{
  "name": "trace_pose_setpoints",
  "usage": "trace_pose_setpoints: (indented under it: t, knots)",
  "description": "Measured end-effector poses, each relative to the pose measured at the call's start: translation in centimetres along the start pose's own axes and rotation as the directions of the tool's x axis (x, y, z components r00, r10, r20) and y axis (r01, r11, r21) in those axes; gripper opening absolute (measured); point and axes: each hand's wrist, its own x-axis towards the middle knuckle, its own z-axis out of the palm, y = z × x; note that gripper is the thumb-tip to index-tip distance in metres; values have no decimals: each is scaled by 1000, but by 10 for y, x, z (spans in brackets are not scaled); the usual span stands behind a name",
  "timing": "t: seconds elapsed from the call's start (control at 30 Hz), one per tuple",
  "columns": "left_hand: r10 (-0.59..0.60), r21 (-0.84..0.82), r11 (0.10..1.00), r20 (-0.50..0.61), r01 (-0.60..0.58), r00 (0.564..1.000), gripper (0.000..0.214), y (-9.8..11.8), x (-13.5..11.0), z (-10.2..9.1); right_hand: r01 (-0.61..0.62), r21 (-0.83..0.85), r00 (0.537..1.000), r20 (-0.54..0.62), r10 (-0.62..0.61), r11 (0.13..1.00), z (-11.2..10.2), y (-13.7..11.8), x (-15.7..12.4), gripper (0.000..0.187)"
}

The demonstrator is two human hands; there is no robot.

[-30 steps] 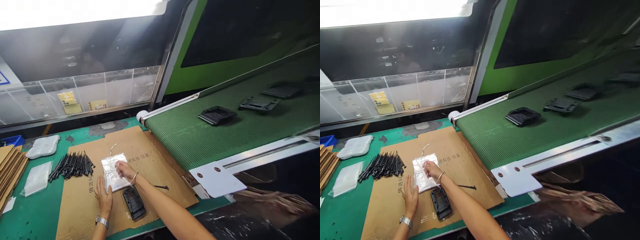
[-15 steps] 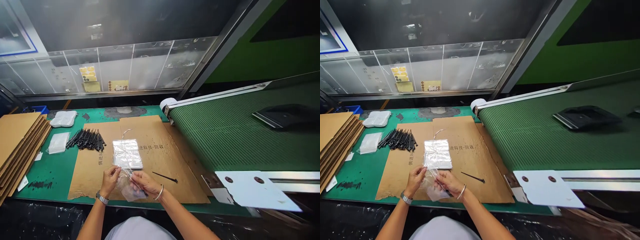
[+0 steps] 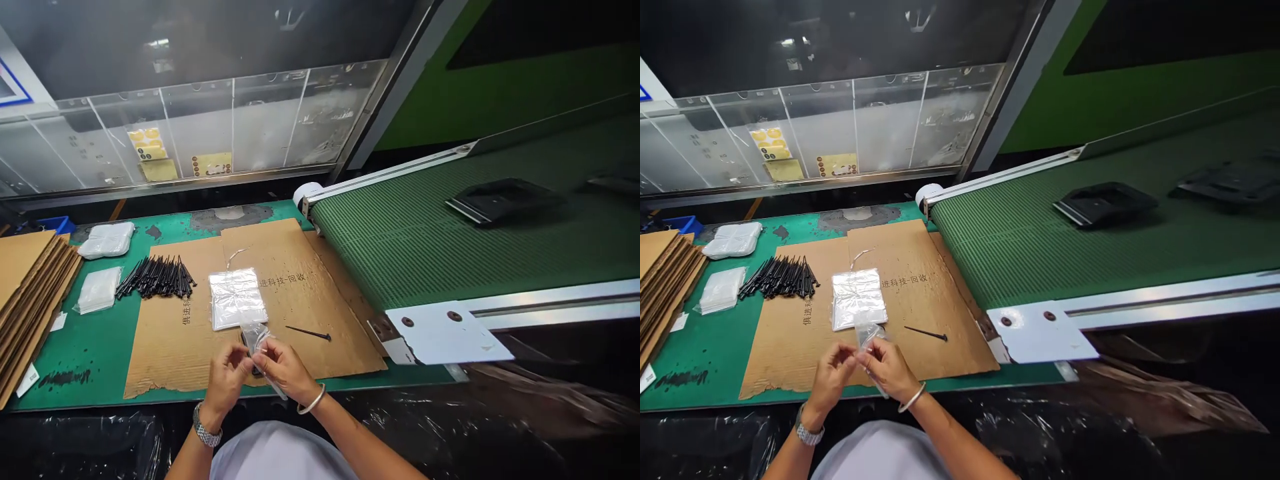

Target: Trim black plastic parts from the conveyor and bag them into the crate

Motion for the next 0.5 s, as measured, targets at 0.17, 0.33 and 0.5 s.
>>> trace_pose_setpoints:
  t: [0.17,0.33,0.5]
  knots:
    - [-124,-404,900,125,165,984,27,5,-16,27,-89,146,996,12,89,985,4,8,-13,51]
    - [-413,-701,657,-26,278,910,32,-5,-12,26,-109,-102,975,-206,87,989,-12,18,-17,44]
    - [-380,-609,753,-92,250,920,37,-14,-26,29,-130,72,893,-424,149,989,-20,17,-12,39]
